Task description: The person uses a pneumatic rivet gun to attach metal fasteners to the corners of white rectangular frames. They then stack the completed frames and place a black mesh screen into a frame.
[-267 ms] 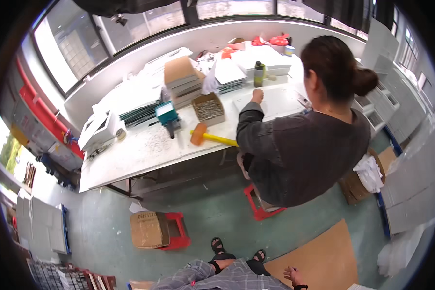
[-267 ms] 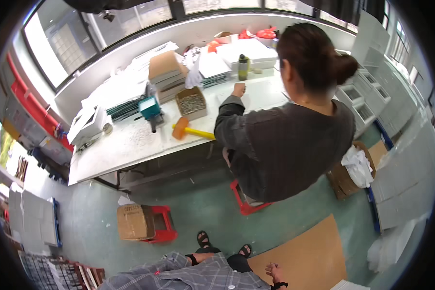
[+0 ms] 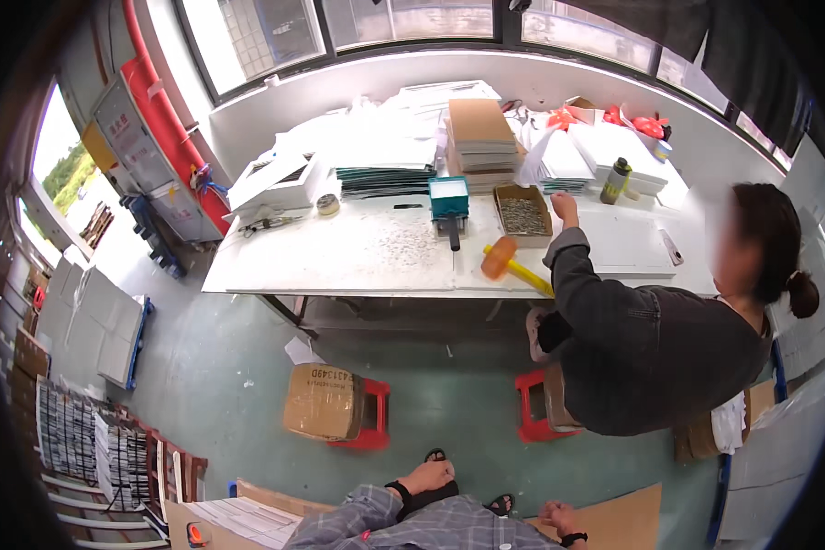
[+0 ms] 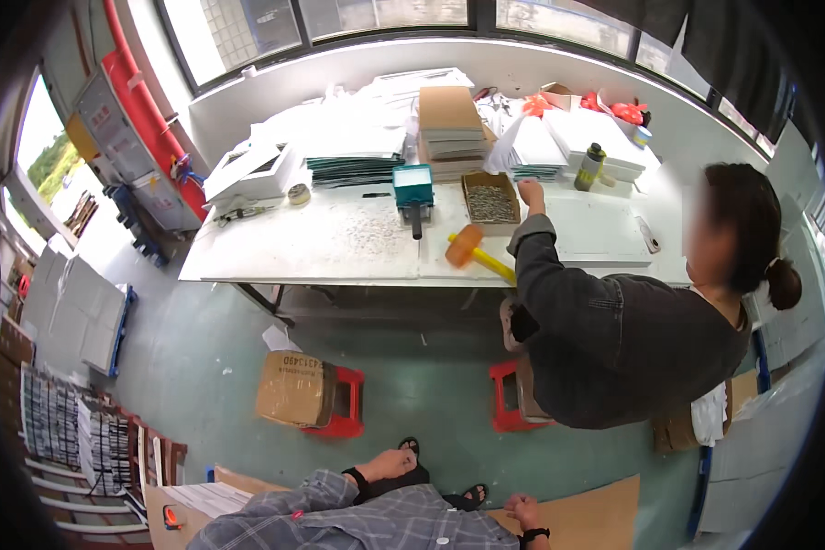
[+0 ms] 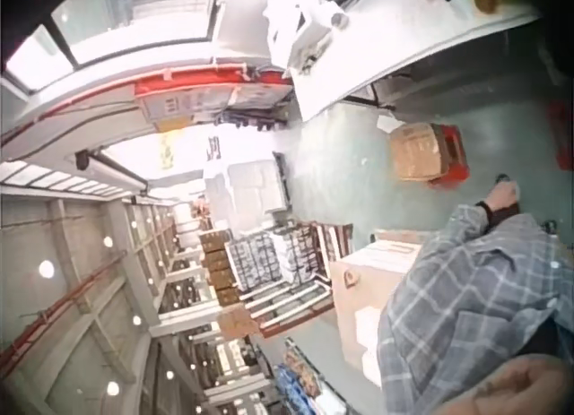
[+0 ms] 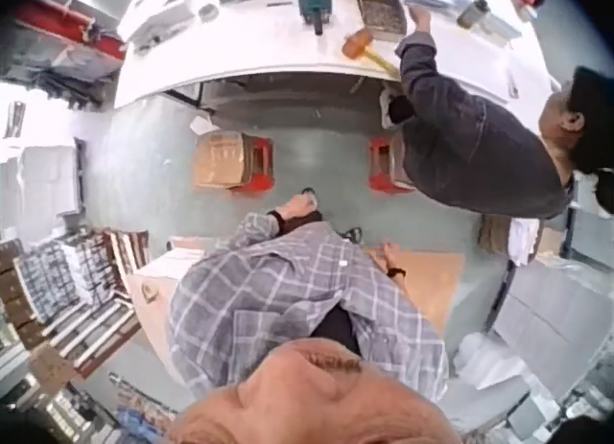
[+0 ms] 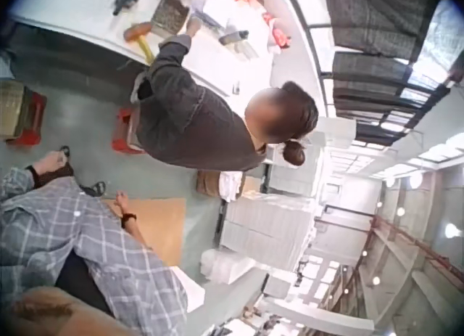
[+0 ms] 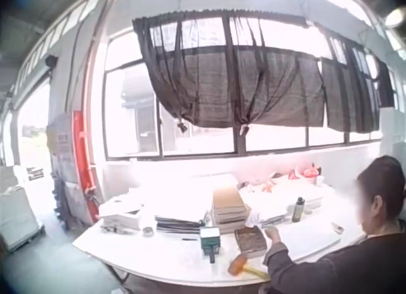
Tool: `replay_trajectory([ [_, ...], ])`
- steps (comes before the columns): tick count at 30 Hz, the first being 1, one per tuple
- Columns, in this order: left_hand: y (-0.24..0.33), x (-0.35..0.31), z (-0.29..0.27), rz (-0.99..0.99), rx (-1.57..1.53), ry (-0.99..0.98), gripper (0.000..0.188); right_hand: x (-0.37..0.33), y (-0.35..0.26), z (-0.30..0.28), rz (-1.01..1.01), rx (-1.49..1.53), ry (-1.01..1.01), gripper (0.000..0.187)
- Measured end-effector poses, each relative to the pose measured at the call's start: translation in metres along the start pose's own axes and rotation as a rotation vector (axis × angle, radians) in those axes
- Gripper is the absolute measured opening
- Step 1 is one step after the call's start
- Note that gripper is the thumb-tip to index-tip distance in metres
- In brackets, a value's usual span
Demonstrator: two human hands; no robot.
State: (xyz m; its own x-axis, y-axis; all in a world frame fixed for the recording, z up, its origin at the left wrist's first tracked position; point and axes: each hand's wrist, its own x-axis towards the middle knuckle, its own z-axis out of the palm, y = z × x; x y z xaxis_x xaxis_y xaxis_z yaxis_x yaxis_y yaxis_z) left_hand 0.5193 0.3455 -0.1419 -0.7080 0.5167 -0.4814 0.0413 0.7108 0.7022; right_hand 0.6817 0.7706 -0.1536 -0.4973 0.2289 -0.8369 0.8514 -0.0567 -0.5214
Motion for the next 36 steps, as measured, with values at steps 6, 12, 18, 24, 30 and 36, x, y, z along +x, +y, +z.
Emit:
replay_trajectory([
  [6,-0.027,-0.051,-0.115,-0.117,-0.188,0.313,0.026,0.059,-0.138,0.094,-0.154,-0.210,-0.119,0.036],
  [12,-0.079,-0.089,-0.146,-0.228,-0.307,0.469,0.028,0.067,-0.270,0.201,-0.372,-0.447,-0.323,0.038],
  [18,-0.114,-0.091,-0.180,-0.404,-0.396,0.556,0.028,0.047,-0.388,0.292,-0.549,-0.673,-0.460,0.047],
  [24,-0.128,-0.037,-0.267,-0.359,-0.418,0.632,0.027,0.058,-0.497,0.362,-0.705,-0.787,-0.576,0.047],
  [30,-0.114,-0.007,-0.400,-0.314,-0.300,0.813,0.026,0.060,-0.593,0.428,-0.840,-0.809,-0.683,0.047],
  [36,-0.141,0.004,-0.545,-0.311,-0.483,1.201,0.026,0.085,-0.643,0.472,-0.863,-0.684,-0.722,0.043],
])
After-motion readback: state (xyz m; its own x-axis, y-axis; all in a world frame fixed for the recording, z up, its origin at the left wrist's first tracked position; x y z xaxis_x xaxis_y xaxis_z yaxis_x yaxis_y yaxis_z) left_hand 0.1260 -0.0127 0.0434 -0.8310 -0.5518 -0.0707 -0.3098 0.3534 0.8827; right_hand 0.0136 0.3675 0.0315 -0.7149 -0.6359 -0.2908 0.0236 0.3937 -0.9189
